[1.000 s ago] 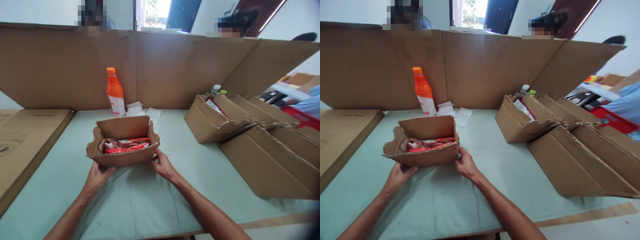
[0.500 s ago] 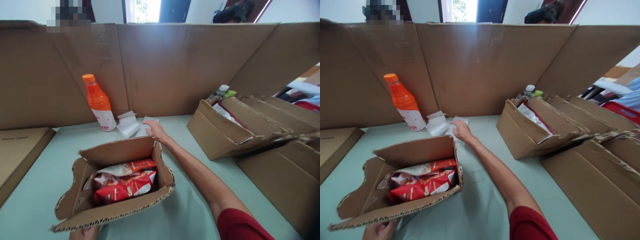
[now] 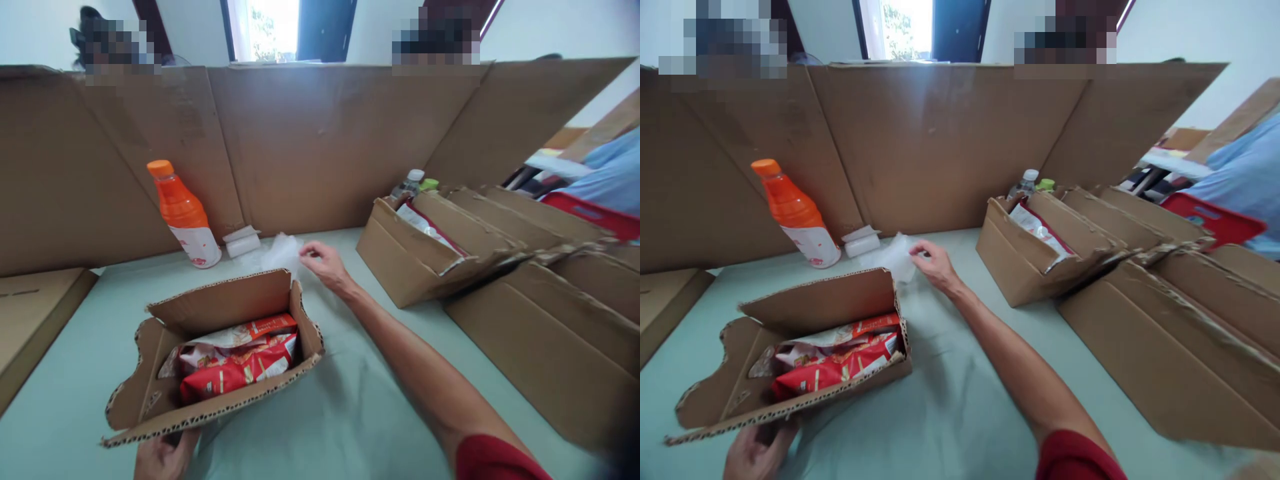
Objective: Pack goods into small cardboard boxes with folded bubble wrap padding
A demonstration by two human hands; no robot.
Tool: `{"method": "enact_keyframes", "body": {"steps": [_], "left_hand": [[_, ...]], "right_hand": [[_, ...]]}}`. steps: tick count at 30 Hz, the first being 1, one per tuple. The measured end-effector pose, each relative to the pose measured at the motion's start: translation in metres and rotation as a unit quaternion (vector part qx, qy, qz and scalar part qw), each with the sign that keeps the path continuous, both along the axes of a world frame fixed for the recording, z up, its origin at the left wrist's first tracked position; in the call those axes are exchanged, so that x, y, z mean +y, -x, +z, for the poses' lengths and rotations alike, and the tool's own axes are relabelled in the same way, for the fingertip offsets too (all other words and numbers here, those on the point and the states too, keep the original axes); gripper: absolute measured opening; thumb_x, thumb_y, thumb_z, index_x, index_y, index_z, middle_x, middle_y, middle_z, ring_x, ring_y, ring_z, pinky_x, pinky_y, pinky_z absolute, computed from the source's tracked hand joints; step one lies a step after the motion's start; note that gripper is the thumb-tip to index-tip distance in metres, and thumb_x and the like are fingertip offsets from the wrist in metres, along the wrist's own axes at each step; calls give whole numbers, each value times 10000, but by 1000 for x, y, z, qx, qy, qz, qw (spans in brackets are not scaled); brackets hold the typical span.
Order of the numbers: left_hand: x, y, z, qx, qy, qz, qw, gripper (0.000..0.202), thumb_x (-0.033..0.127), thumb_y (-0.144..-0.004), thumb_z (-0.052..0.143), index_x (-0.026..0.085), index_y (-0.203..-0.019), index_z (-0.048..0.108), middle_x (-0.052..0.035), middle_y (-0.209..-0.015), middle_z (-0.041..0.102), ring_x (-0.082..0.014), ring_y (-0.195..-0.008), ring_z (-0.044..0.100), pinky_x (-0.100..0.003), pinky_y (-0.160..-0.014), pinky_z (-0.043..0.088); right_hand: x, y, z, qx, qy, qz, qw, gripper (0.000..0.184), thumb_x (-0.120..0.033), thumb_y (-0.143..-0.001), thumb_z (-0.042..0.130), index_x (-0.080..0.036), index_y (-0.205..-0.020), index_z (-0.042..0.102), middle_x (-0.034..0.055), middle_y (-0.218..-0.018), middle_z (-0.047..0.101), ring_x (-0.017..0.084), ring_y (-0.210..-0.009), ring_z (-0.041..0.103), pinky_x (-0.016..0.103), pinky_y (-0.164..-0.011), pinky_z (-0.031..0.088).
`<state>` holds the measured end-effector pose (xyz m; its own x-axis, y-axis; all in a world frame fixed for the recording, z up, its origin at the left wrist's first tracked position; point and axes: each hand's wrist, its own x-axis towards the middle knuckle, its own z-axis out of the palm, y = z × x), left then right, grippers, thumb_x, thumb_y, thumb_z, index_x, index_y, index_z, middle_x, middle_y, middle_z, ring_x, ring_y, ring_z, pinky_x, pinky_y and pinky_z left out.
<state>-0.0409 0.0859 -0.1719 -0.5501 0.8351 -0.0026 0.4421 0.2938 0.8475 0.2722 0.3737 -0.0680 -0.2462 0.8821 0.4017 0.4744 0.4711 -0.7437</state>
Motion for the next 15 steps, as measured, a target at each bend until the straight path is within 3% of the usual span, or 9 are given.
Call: {"method": "enact_keyframes", "body": {"steps": [2,5,8,11,15], "left_hand": [[3,0,2,-20,-18,-5,1000,416,585,-707,699,201,-868,677,-56,-742,700,-281,-745,688,-354,-644,573],[7,4,2,-37,-29,-6,999,452,545,-666,726,183,-922,637,-45,-783,696,-231,-724,652,-320,-651,543],[12,6,4,-55,-43,-15,997,457,509,-609,742,186,-901,608,-49,-824,699,-221,-751,643,-324,-691,539],[14,3,12,-63,-64,-29,995,407,465,-590,742,205,-855,575,-33,-795,676,-207,-738,627,-321,-694,533],[16,-4,28,-81,-76,-38,993,386,461,-571,732,222,-819,558,-9,-710,632,-207,-703,621,-320,-664,530]], "right_hand": [[-46,-49,-6,37,38,31,998,138,-269,-813,583,-196,-778,695,39,-895,746,196,-932,673,342,-919,492],[-113,-110,-10,8,153,35,988,133,-265,-767,606,-195,-739,716,41,-824,750,209,-860,685,343,-859,514],[-154,-134,0,-23,180,-15,983,159,-263,-781,587,-195,-778,730,37,-792,744,202,-791,675,330,-788,523],[-170,-113,10,-17,146,0,989,207,-287,-823,596,-202,-945,740,52,-941,763,207,-887,685,348,-838,527],[-178,-40,3,9,144,123,982,601,-338,-793,716,-206,-1368,597,119,-1376,648,265,-1170,636,388,-912,536]]}}
